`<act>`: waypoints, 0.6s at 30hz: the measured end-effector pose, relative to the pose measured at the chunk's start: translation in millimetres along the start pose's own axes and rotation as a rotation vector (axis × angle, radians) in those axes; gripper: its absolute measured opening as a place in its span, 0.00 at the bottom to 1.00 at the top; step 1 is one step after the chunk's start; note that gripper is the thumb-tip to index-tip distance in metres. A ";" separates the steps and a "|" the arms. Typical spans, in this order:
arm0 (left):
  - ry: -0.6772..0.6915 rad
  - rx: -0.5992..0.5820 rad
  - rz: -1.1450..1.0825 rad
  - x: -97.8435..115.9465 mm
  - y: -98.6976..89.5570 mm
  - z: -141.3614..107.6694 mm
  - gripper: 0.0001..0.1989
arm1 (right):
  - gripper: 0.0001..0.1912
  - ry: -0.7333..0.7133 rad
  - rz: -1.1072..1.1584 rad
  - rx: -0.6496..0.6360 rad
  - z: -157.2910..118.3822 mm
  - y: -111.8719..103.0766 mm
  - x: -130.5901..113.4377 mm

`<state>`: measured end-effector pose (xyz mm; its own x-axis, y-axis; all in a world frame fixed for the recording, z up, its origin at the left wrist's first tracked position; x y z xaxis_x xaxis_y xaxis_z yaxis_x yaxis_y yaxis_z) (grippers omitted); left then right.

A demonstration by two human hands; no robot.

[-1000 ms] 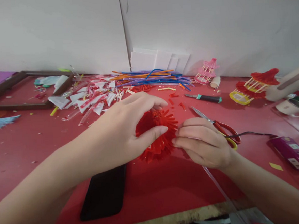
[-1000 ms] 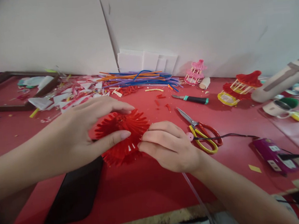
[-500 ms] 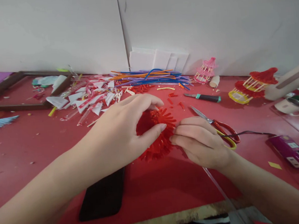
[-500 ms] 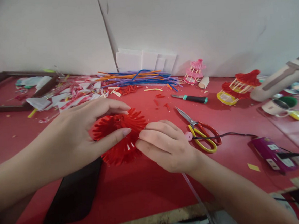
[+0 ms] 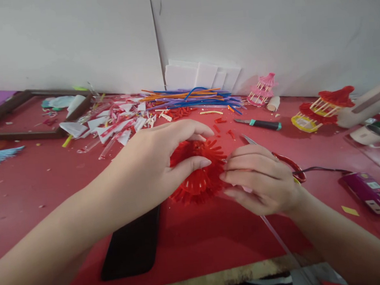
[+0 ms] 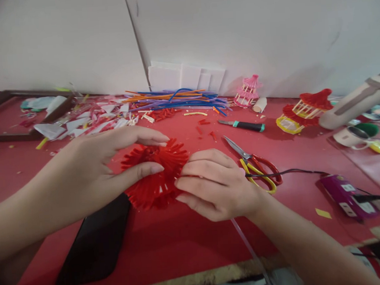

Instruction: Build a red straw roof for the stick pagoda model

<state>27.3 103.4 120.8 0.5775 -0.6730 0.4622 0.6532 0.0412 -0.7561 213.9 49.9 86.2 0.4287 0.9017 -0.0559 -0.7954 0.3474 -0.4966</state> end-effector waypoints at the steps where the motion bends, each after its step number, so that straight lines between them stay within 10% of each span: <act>1: -0.001 -0.009 -0.005 -0.8 -0.2 -0.5 0.14 | 0.04 0.015 0.003 0.000 0.5 -4.3 2.0; 10: 0.044 -0.111 -0.076 -6.7 2.1 -2.9 0.29 | 0.15 0.549 -0.239 -0.656 -55.8 -18.8 54.1; 18: 0.064 -0.108 0.029 -8.5 -3.7 -1.9 0.23 | 0.27 0.570 -0.294 -0.856 -79.5 -10.3 54.3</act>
<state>19.0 107.6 118.8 0.5609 -0.7184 0.4114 0.5779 -0.0160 -0.8159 279.5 74.8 19.5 0.8679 0.4817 -0.1213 -0.1579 0.0360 -0.9868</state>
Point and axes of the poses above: each hand's wrist, its own z-axis towards the middle knuckle, its own y-axis out of the palm, x = y × z, the point moved 5 cm from there along z, towards the middle knuckle, and after that the axes turned 9 degrees about x, right-handed, at the moved point
